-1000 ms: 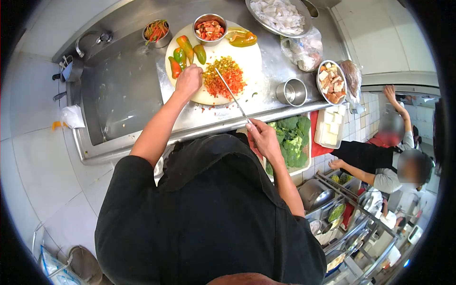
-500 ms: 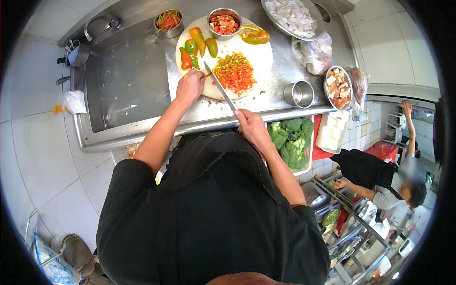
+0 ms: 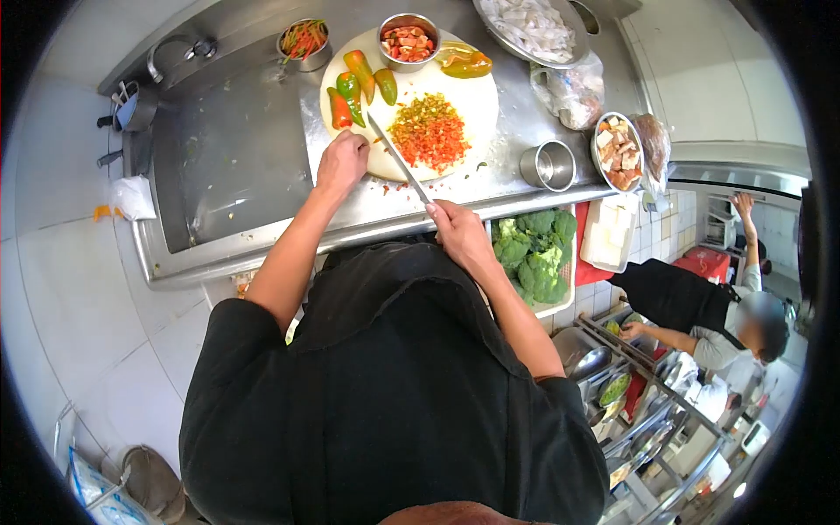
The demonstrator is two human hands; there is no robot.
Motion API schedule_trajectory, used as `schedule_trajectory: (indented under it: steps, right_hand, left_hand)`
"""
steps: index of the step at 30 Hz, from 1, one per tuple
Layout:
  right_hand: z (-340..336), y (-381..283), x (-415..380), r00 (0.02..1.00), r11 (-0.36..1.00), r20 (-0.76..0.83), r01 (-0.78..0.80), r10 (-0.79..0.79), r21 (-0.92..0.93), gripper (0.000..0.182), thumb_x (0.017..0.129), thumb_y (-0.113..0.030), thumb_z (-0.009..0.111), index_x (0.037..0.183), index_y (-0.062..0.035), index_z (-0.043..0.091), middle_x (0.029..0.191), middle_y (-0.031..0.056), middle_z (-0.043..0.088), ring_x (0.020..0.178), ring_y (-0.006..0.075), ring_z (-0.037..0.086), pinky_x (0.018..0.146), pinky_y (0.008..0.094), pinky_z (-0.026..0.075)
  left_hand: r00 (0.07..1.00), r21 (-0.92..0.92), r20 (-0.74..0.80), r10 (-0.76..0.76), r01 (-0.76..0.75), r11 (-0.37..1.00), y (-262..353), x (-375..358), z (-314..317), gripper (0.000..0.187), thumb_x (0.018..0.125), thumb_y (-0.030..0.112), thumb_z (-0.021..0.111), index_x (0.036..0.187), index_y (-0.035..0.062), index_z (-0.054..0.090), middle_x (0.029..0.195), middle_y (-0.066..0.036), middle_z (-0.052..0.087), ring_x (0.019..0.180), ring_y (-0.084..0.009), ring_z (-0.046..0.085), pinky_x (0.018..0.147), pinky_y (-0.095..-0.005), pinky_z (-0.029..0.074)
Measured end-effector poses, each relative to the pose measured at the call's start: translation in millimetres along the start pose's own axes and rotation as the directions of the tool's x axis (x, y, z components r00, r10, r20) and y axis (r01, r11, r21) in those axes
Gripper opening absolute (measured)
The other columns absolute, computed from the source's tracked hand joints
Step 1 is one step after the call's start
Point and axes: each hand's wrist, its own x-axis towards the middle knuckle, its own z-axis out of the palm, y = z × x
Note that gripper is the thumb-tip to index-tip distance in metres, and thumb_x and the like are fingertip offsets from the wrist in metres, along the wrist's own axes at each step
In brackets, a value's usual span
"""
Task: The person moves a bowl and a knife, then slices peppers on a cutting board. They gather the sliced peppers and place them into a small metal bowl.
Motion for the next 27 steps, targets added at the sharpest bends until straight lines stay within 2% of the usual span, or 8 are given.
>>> schedule_trajectory:
  steps: [3,6,9,12,15,18,20,27]
  right_hand:
    - [-14.9,-11.0,2.1,0.981,0.984,0.085,-0.177,0.176,-0.004,0.045,0.105,-0.043,0.059,0.124,-0.0058,0.074,0.103,0.0285,0.074,0.102,0.0444,0.072,0.090,0.0472,0.055]
    - [-24.1,8.0,-11.0,0.979,0.985,-0.127,0.146,-0.156,-0.090,0.042,0.103,-0.041,0.062,0.123,-0.0059,0.075,0.096,0.0260,0.075,0.095,0.0428,0.073,0.085,0.0466,0.057]
    - [-46.9,12.2,-26.2,0.957,0.933,-0.194,0.142,-0.215,-0.331,0.043,0.098,-0.045,0.070,0.124,-0.0107,0.076,0.091,0.0200,0.076,0.085,0.0383,0.075,0.076,0.0469,0.058]
    - [-55.4,34.0,-28.3,0.890,0.832,-0.240,0.226,-0.388,-0.507,0.044,0.091,-0.046,0.076,0.122,-0.0145,0.078,0.083,0.0141,0.075,0.075,0.0344,0.074,0.070,0.0454,0.058]
    - [-64.2,41.6,-27.2,0.813,0.756,-0.241,0.324,-0.530,-0.569,0.041,0.087,-0.043,0.079,0.119,-0.0156,0.077,0.075,0.0100,0.070,0.072,0.0327,0.072,0.067,0.0443,0.057]
    - [-78.0,49.0,-33.9,0.825,0.727,-0.186,0.336,-0.534,-0.599,0.042,0.087,-0.042,0.079,0.121,-0.0174,0.076,0.077,0.0099,0.070,0.075,0.0320,0.072,0.067,0.0441,0.057]
    - [-87.1,69.3,-43.4,0.857,0.785,-0.223,0.282,-0.465,-0.551,0.046,0.086,-0.046,0.079,0.122,-0.0183,0.075,0.079,0.0102,0.072,0.076,0.0339,0.072,0.069,0.0453,0.057]
    - [-125.2,134.2,-111.0,0.940,0.983,-0.335,-0.114,0.061,-0.141,0.045,0.088,-0.045,0.079,0.122,-0.0156,0.077,0.081,0.0152,0.074,0.076,0.0371,0.072,0.074,0.0434,0.057]
  left_hand:
    - [1.000,0.028,-0.005,0.013,-0.013,1.000,0.7,-0.1,2.4,0.015,0.093,0.014,0.067,0.095,0.0016,0.075,0.098,-0.020,0.068,0.092,-0.0405,0.069,0.085,-0.0484,0.056]
    - [0.999,-0.025,-0.026,-0.031,0.030,0.999,7.0,4.9,-0.2,0.017,0.094,0.013,0.067,0.103,0.0016,0.076,0.099,-0.021,0.071,0.090,-0.0380,0.071,0.086,-0.0449,0.057]
    - [0.980,-0.294,-0.148,-0.136,0.087,0.952,26.2,10.9,-9.7,0.024,0.095,0.012,0.068,0.115,0.0028,0.076,0.111,-0.020,0.074,0.098,-0.0346,0.073,0.090,-0.0393,0.056]
    - [0.933,-0.210,-0.252,0.258,-0.313,0.926,81.4,8.3,-32.5,0.027,0.095,0.018,0.072,0.118,0.0045,0.076,0.126,-0.018,0.072,0.117,-0.0359,0.067,0.101,-0.0462,0.050]
    - [0.697,-0.163,0.202,0.688,-0.668,0.726,113.1,15.2,-21.0,0.047,0.098,0.036,0.070,0.135,0.0077,0.069,0.149,-0.018,0.059,0.143,-0.0370,0.050,0.116,-0.0578,0.037]
    - [0.643,0.068,0.573,0.509,-0.656,0.752,119.9,25.9,2.7,0.071,0.099,0.056,0.060,0.153,0.0106,0.053,0.164,-0.017,0.044,0.156,-0.0358,0.032,0.124,-0.0665,0.021]
    - [0.738,0.208,0.628,0.247,-0.464,0.861,125.7,54.1,7.3,0.081,0.101,0.060,0.052,0.160,0.0054,0.042,0.170,-0.018,0.033,0.160,-0.0367,0.022,0.126,-0.0682,0.012]
    - [0.719,-0.293,0.387,0.578,-0.498,0.816,201.4,86.1,86.5,0.042,0.094,0.024,0.071,0.131,0.0036,0.069,0.143,-0.018,0.063,0.138,-0.0385,0.051,0.117,-0.0477,0.042]
